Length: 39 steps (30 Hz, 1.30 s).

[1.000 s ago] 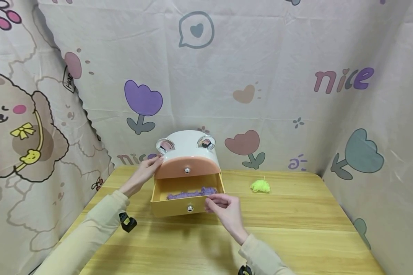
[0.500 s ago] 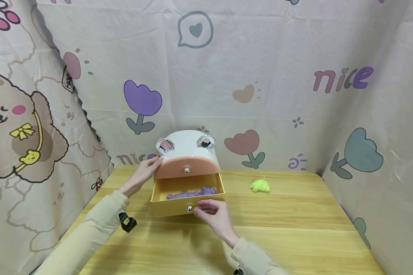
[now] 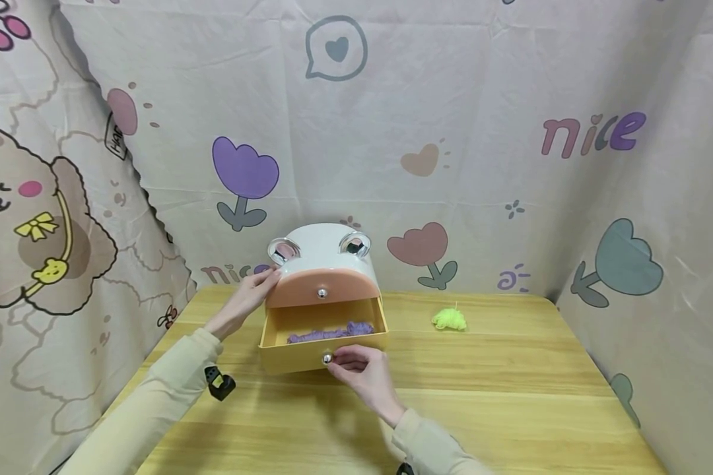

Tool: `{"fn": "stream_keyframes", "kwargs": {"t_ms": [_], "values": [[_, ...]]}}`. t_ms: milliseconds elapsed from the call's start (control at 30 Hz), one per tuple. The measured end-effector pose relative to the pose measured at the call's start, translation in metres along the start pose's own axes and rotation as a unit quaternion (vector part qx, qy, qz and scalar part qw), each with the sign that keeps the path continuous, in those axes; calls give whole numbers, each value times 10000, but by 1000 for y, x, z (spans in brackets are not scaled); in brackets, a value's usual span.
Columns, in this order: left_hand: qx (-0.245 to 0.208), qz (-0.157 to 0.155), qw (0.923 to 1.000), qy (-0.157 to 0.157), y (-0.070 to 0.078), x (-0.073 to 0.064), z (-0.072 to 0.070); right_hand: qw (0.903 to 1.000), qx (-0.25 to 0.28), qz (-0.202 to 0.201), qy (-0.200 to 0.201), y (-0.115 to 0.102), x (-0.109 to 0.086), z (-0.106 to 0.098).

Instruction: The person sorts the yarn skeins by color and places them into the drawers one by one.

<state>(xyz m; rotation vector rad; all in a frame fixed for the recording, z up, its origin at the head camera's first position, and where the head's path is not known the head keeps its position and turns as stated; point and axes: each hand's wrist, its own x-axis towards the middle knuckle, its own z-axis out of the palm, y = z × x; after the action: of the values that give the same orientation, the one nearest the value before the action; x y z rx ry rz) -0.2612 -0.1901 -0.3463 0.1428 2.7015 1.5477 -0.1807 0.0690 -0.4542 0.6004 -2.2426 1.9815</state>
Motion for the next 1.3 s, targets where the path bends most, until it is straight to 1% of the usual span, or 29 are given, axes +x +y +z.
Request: {"fn": "stream_keyframes", "kwargs": {"t_ms": [267, 600, 800, 1033, 1167, 1300], "values": [[-32, 15, 10000, -3, 0, 0, 0, 9997, 14, -78, 233, 2, -1, 7], [-15, 13, 10000, 43, 1, 0, 0, 9991, 13, -70, 411, -1, -3, 13], [2, -50, 10000, 31, 1, 0, 0, 9986, -80, -280, 453, 2, -4, 14], [-36, -10, 10000, 15, 1, 0, -1, 9974, -171, -541, 455, 4, -4, 14], [-63, -14, 10000, 4, 1, 0, -1, 9972, -187, -546, 466, 4, -4, 14], [-34, -16, 10000, -6, 1, 0, -1, 9977, -150, -429, 507, 4, -3, 15]]}}
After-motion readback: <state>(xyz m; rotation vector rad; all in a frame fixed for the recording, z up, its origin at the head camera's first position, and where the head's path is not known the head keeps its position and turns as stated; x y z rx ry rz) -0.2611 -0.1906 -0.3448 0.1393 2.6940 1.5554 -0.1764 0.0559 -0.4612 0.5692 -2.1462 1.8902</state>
